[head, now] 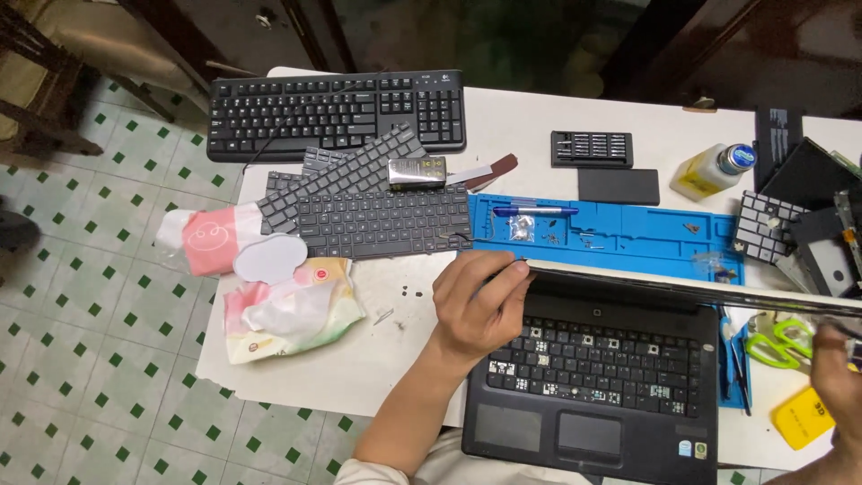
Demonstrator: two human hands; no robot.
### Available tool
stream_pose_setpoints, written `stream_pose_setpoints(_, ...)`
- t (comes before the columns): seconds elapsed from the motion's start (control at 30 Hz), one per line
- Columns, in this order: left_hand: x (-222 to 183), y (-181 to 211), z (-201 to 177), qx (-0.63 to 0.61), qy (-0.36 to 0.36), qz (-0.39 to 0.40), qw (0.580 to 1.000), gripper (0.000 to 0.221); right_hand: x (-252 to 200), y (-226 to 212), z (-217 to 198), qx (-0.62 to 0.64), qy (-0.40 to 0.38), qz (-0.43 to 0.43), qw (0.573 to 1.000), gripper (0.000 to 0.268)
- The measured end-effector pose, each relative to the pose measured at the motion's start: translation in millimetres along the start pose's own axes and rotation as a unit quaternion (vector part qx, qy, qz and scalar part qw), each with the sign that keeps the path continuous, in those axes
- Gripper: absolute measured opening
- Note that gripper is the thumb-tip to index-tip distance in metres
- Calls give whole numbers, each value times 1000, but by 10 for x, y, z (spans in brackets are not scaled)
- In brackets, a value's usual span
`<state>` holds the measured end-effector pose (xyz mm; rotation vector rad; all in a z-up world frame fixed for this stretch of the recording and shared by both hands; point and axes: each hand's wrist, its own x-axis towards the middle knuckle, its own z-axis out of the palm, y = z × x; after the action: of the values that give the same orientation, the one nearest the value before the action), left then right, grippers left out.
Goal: Disassembling a laptop to install or repair a keyboard using a prying tool and screwdriver
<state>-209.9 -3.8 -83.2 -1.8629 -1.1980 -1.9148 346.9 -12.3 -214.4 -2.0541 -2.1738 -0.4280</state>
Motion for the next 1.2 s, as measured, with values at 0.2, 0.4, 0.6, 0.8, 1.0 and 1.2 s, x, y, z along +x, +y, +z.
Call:
stream_pose_setpoints(0.2,35,46,30,-26,11,-29,999,30,700,-2225,-1973,135,228,-251,931,31)
stream_pose_setpoints(0.4,5,113,72,-69,22,-72,995,21,943,-3097,-2391,186,209,-323,904,17)
stream_pose_setpoints(0.6,157,169,24,-77,-6,-110,991,9,1067,-3438,-2496,161,242,-392,873,28)
stream_pose_setpoints(0.8,34,151,103,-104,23,-128,986,11,1049,-3528,-2403,167,241,-378,878,14)
stream_pose_setpoints(1.0,-325,227,292,-199,135,-187,952,35,918,-3446,-2355,157,219,-358,894,17)
stream_pose_setpoints(1.2,-70,262,182,-72,113,-191,972,6,908,-3434,-2410,134,201,-371,897,18)
